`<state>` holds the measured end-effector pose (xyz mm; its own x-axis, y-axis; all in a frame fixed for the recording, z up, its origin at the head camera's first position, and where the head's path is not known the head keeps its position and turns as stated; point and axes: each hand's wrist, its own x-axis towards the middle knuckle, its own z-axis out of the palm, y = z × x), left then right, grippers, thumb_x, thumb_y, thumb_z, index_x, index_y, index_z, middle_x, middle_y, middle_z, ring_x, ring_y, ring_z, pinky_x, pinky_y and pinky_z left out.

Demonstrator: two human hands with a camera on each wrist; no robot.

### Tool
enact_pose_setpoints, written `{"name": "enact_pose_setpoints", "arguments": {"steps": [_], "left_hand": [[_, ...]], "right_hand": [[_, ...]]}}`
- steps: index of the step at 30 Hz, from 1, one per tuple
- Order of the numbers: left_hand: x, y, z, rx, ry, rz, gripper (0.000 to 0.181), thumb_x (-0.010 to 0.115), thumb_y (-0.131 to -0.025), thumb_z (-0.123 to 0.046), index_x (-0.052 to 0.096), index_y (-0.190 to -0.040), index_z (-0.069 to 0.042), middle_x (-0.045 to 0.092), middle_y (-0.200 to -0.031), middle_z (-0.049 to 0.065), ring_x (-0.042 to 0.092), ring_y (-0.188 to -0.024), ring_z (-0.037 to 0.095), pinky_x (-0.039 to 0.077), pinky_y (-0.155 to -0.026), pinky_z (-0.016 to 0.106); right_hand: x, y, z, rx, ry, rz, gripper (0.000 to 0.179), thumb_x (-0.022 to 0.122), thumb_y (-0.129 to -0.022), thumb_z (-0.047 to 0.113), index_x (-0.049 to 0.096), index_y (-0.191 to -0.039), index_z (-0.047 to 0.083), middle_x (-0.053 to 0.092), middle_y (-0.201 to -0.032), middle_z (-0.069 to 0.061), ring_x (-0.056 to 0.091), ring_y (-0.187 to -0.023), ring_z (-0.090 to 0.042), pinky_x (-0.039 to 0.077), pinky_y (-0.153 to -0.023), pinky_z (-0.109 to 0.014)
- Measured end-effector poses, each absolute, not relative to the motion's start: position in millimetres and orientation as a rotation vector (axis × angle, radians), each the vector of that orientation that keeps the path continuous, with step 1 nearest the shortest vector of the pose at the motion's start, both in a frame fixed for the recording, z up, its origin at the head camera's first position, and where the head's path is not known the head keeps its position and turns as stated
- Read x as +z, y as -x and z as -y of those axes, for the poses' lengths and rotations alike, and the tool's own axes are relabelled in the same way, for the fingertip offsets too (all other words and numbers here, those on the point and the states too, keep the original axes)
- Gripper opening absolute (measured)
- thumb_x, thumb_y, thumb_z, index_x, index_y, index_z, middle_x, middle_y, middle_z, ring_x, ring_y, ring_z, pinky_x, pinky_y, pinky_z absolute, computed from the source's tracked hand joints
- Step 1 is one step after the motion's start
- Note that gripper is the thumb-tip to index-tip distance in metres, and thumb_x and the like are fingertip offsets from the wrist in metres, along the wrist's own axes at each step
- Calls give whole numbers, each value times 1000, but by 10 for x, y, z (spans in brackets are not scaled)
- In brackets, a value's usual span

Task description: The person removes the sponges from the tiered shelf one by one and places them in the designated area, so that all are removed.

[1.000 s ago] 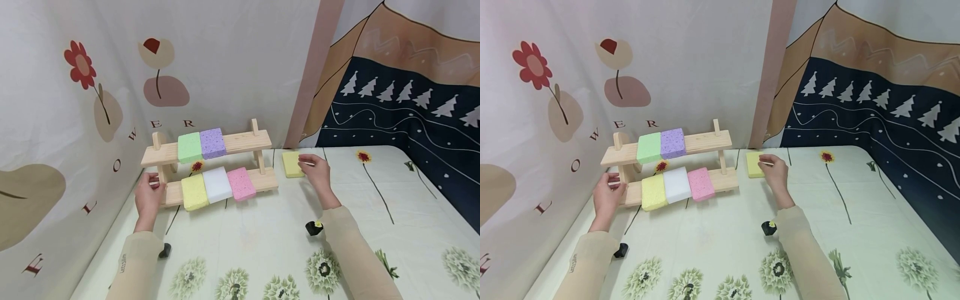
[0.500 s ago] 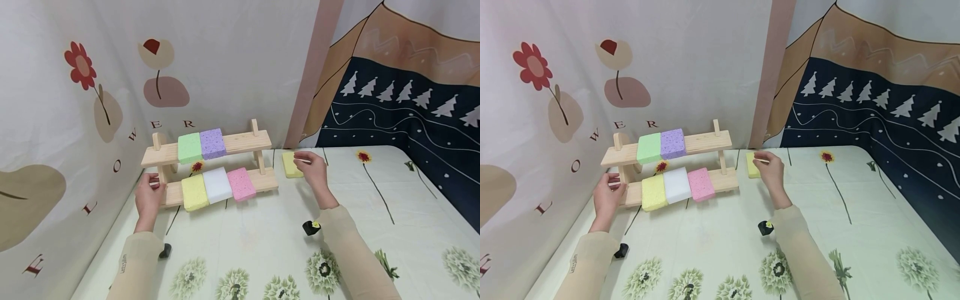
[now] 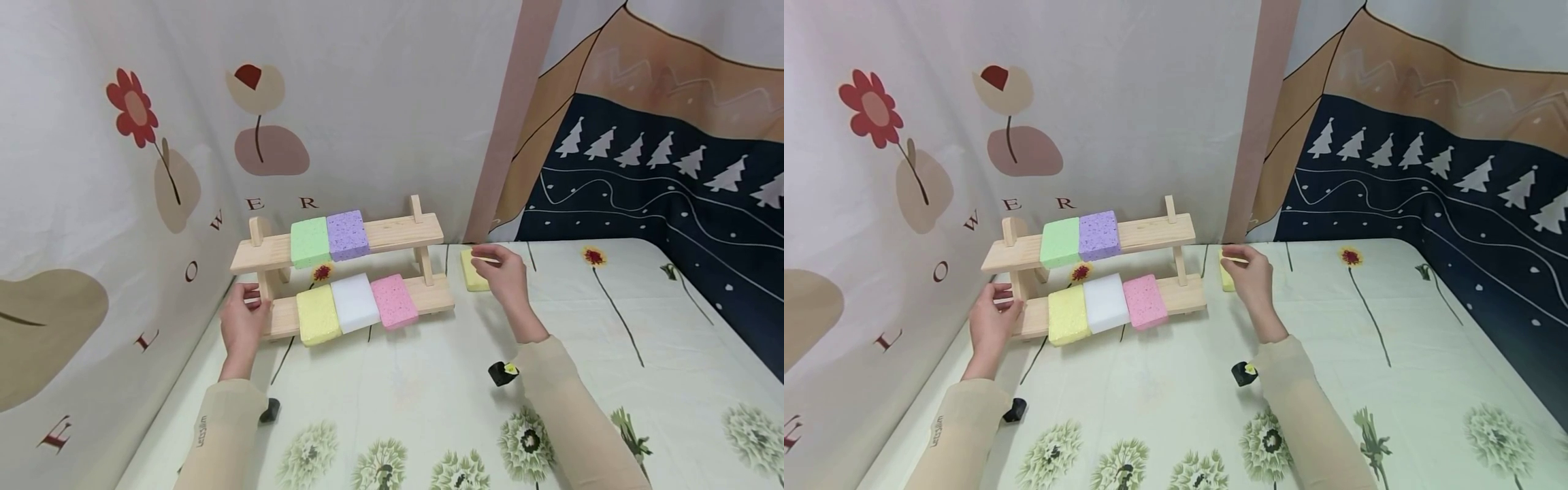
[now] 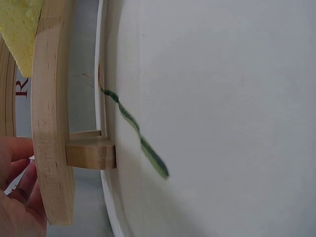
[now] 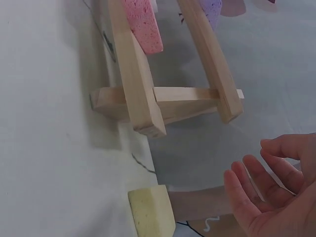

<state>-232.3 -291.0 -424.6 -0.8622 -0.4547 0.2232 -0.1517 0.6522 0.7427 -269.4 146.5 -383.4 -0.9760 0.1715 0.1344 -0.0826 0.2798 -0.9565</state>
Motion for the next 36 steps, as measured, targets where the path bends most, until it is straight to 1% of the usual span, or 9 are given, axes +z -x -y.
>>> {"name": "enact_pose_setpoints", "arguments": {"steps": [3, 8, 13, 18, 21, 28, 36], "left_hand": [[-4248, 2325, 2914, -1062, -477, 2478, 42, 63, -93, -2, 51, -133, 0, 61, -130, 25, 64, -116, 42, 53, -97, 54], [-4251, 2326, 2917, -1067, -478, 2476, 42, 63, -93, -2, 51, -133, 0, 61, -130, 25, 64, -116, 42, 53, -97, 54], [-4253, 2324, 2918, -1067, -481, 2478, 42, 63, -93, -3, 51, -133, 0, 61, -129, 25, 64, -115, 42, 53, -97, 54], [-4257, 2329, 2918, -1058, -485, 2477, 41, 63, -93, -3, 51, -132, 0, 61, -129, 25, 64, -115, 42, 52, -98, 54], [-4261, 2333, 2918, -1060, -491, 2476, 41, 62, -93, -2, 51, -132, 0, 61, -129, 24, 64, -115, 42, 52, -98, 54], [-4265, 2330, 2919, -1068, -503, 2484, 42, 62, -93, -3, 51, -133, -1, 60, -130, 24, 63, -117, 42, 52, -99, 54], [-4254, 2320, 2910, -1065, -493, 2479, 41, 62, -93, -2, 51, -133, 0, 61, -130, 24, 64, -117, 42, 51, -99, 54]], "right_hand": [[-3818, 2690, -1433, 1771, 73, 2342, 30, 64, -95, 8, 66, -124, 1, 68, -127, -18, 68, -113, -33, 58, -81, -15], [-3798, 2692, -1368, 1773, 68, 2355, 30, 64, -95, 9, 66, -124, 2, 68, -128, -17, 68, -114, -31, 59, -87, -22], [-3779, 2691, -1294, 1768, 52, 2369, 29, 65, -95, 10, 66, -124, 3, 68, -127, -16, 66, -117, -28, 58, -95, -31], [-3763, 2683, -1220, 1766, 20, 2365, 29, 65, -96, 10, 66, -123, 4, 68, -127, -16, 66, -117, -29, 56, -100, -39], [-3764, 2684, -1183, 1765, 5, 2365, 28, 65, -96, 11, 67, -123, 4, 68, -127, -16, 66, -117, -30, 56, -100, -41], [-3756, 2695, -1095, 1775, -17, 2361, 28, 66, -95, 11, 68, -122, 4, 69, -125, -15, 67, -115, -29, 57, -99, -40], [-3713, 2702, -979, 1786, -78, 2345, 27, 67, -93, 7, 69, -119, 2, 71, -122, -17, 69, -112, -30, 57, -97, -41]]}}
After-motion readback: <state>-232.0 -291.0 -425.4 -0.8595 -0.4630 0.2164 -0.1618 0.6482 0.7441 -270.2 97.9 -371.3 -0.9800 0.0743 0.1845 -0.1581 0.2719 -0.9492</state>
